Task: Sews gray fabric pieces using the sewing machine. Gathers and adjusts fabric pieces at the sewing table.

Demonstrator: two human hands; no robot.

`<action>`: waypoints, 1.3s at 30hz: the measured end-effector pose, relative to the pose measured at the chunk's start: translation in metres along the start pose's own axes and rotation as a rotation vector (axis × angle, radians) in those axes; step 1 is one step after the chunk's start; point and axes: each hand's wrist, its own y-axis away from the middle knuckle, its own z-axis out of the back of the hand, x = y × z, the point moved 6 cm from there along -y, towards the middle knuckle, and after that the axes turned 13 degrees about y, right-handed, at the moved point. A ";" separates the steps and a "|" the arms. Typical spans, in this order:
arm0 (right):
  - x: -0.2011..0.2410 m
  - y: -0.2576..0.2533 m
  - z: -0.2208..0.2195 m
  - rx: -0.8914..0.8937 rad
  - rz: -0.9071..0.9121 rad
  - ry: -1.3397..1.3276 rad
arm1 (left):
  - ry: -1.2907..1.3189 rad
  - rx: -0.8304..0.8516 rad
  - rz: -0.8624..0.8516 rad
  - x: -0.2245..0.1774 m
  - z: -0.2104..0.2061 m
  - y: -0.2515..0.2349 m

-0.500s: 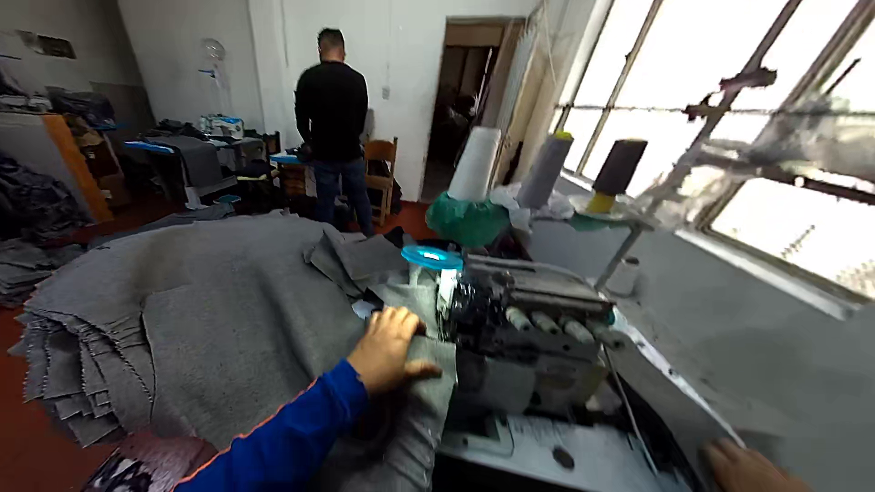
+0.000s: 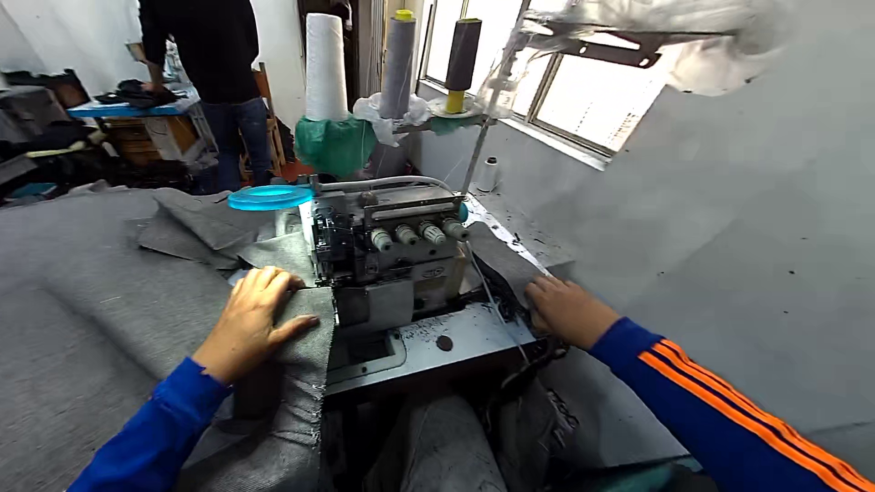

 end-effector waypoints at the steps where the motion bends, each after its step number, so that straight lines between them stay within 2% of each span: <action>1: -0.007 0.001 0.012 -0.129 -0.036 -0.037 | 0.001 0.002 -0.006 0.001 0.000 -0.001; 4: -0.025 0.009 0.051 -0.556 -0.161 -0.107 | 0.060 0.021 -0.080 -0.002 0.000 -0.001; 5: -0.025 0.010 0.062 -0.631 -0.183 -0.139 | 0.097 0.016 -0.125 -0.006 0.002 -0.001; 8: -0.002 0.026 0.098 -0.632 -0.138 -0.378 | 0.358 0.008 -0.128 -0.015 0.019 -0.005; 11: 0.059 0.055 0.125 -0.773 0.066 -0.641 | 0.516 -0.075 -0.100 -0.031 0.049 0.000; 15: 0.173 0.048 0.120 -0.923 0.236 -1.288 | 0.575 -0.174 -0.189 -0.071 0.059 0.014; 17: 0.228 0.040 0.121 -0.906 0.297 -1.466 | 0.600 -0.188 -0.184 -0.075 0.054 0.017; 19: 0.265 0.037 0.125 -0.847 0.348 -1.641 | 0.629 -0.172 -0.143 -0.068 0.053 0.021; 23: 0.290 0.033 0.127 -0.779 0.349 -1.843 | 0.614 -0.196 -0.038 -0.059 0.064 0.033; 25: 0.296 0.033 0.122 -0.761 0.342 -1.853 | 0.610 -0.200 -0.017 -0.058 0.067 0.034; 28: 0.309 0.037 0.104 -0.681 0.378 -1.648 | 0.590 -0.204 -0.002 -0.055 0.061 0.027; 33: 0.340 0.035 0.048 -0.290 0.365 -1.554 | 0.196 -0.240 0.005 -0.026 0.016 0.015; 35: 0.338 0.036 0.036 -0.249 0.373 -1.589 | -0.017 -0.269 -0.058 -0.036 0.005 0.022; 39: 0.327 0.047 0.026 -0.307 0.368 -1.565 | -0.339 -0.208 -0.143 -0.082 -0.017 0.043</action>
